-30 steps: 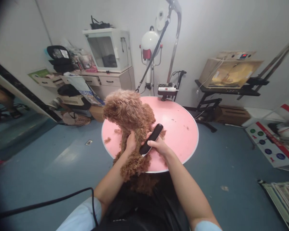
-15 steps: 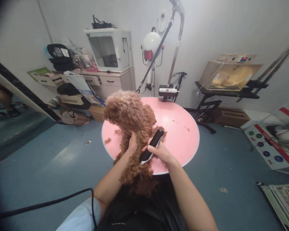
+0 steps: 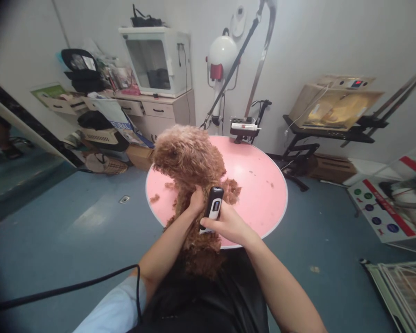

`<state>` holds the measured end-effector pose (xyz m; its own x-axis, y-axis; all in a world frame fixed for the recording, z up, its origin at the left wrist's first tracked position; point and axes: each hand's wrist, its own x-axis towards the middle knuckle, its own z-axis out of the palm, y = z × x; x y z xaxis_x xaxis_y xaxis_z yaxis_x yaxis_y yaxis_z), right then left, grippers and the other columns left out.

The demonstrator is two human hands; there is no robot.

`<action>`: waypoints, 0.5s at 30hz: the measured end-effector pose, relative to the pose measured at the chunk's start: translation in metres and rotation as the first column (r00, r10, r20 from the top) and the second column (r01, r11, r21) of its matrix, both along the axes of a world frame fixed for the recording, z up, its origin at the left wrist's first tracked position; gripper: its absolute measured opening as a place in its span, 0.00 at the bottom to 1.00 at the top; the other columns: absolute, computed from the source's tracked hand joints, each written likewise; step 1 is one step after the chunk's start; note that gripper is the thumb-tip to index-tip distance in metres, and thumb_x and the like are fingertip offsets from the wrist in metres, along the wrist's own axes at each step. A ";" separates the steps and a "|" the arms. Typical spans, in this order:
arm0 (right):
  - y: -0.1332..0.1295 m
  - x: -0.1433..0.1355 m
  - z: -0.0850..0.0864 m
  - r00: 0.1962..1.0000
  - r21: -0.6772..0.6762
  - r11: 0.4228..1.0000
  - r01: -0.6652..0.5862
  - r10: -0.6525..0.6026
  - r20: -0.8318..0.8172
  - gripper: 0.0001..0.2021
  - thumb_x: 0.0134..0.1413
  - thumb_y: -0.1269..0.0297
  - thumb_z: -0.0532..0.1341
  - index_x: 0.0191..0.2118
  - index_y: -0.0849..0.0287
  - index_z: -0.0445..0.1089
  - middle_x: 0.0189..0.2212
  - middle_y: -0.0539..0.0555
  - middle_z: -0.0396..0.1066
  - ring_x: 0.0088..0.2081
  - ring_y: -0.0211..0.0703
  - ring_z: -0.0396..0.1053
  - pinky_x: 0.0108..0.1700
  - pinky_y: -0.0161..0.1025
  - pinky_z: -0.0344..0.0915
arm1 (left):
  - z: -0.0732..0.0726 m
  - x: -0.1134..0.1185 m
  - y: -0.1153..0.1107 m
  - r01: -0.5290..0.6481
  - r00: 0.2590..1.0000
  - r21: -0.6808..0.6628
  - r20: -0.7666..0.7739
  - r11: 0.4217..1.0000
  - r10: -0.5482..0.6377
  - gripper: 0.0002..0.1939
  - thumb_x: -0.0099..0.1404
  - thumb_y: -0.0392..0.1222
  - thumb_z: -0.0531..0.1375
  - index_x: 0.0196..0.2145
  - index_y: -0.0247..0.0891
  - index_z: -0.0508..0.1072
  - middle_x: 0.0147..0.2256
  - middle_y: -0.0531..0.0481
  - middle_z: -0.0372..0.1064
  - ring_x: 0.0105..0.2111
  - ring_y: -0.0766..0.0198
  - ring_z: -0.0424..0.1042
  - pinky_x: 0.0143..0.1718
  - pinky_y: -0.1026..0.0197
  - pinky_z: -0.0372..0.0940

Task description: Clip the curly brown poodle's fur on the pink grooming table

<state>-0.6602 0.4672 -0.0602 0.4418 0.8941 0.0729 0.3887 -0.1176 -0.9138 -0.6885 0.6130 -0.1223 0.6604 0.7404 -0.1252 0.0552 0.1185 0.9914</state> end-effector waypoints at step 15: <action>0.011 -0.002 0.001 0.970 -0.028 0.991 0.129 -0.120 0.211 0.13 0.47 0.59 0.66 0.35 0.56 0.62 0.29 0.49 0.68 0.30 0.42 0.66 0.32 0.39 0.63 | -0.005 0.001 0.009 0.159 0.986 0.173 -0.076 0.972 -0.148 0.28 0.69 0.54 0.45 0.18 0.38 0.67 0.18 0.49 0.65 0.29 0.59 0.70 0.35 0.61 0.63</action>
<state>-0.6627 0.4786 -0.0597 0.5286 0.8374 0.1393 0.5501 -0.2129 -0.8075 -0.6876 0.6216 -0.1274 0.7629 0.6450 -0.0450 0.1210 -0.0739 0.9899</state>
